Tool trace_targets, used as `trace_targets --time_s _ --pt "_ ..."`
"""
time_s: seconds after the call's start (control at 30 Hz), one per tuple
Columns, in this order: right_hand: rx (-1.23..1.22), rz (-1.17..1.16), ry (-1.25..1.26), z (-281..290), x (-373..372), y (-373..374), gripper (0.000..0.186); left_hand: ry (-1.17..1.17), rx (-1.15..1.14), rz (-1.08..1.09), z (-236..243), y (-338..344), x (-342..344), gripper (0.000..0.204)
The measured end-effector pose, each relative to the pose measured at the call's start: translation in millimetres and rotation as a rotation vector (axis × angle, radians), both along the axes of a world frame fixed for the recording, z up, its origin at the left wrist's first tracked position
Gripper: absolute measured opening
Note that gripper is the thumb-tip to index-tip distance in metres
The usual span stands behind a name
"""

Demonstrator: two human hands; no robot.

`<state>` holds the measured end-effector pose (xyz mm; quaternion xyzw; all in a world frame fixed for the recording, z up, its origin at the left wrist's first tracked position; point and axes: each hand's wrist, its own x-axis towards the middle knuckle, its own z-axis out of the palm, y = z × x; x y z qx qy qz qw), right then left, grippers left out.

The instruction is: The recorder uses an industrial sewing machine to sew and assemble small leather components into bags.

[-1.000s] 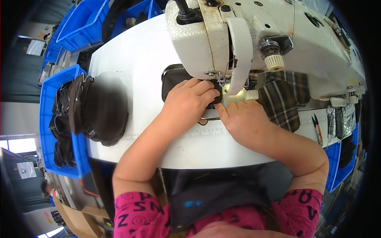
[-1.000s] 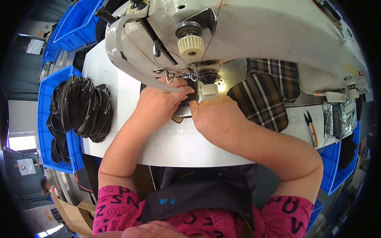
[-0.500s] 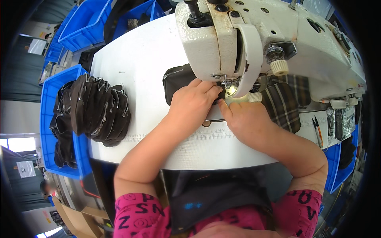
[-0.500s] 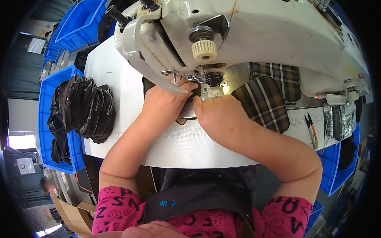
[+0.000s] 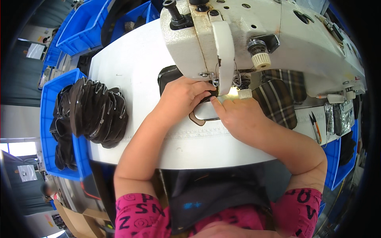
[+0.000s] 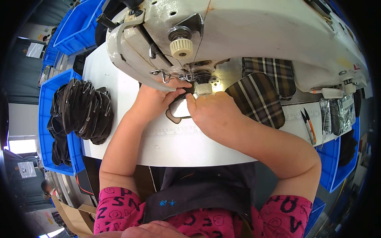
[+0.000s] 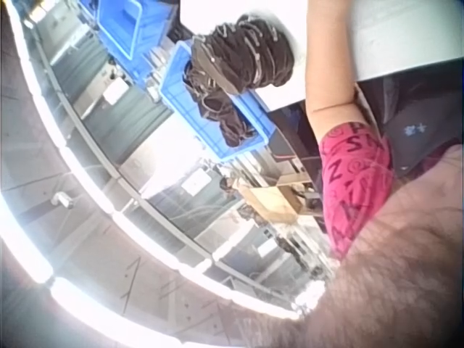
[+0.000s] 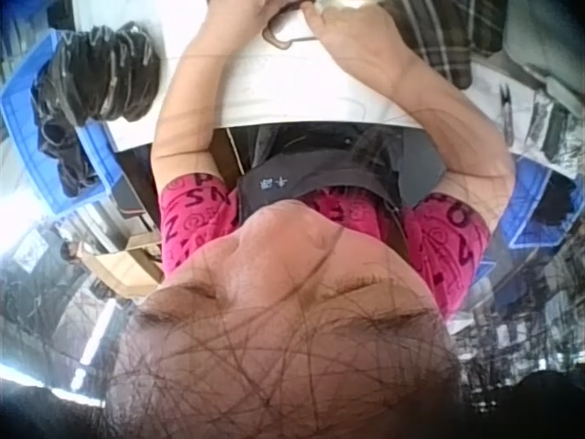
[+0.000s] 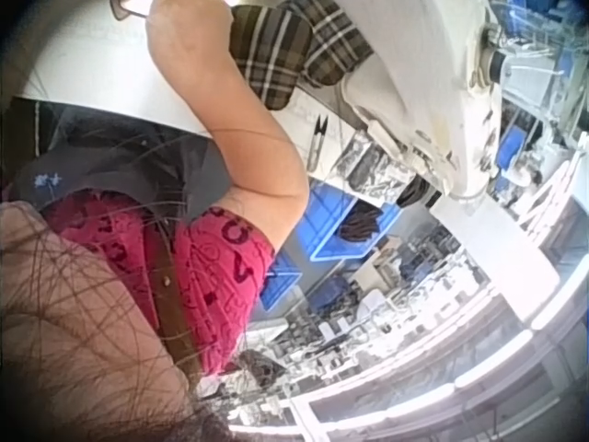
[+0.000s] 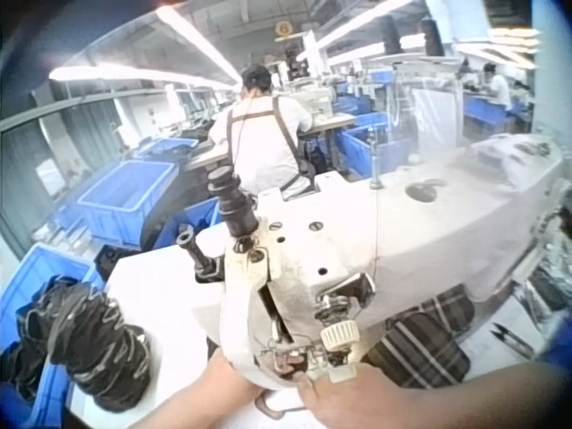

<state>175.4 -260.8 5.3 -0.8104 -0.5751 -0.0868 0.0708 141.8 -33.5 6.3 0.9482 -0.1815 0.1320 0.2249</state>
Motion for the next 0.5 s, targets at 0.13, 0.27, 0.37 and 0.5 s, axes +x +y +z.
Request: trace_targets --time_s 0.13,0.27,0.37,0.5 --pt "-0.045 -0.005 -0.016 -2.5 0.4 -0.4 0.053 -0.022 0.069 -0.002 3.5 -2.1 -0.3 0.018" --pt "-0.050 0.002 -0.001 0.3 0.4 0.2 0.050 -0.079 0.091 0.017 -1.4 -5.2 -2.5 0.018" --pt "-0.039 0.002 -0.006 0.3 1.2 -0.3 0.051 -0.053 0.102 0.055 0.3 -9.9 -4.3 0.016" --pt "-0.035 -0.024 0.000 -3.9 0.8 3.0 0.048 -0.059 0.126 0.120 -1.7 -12.8 -7.0 0.014"
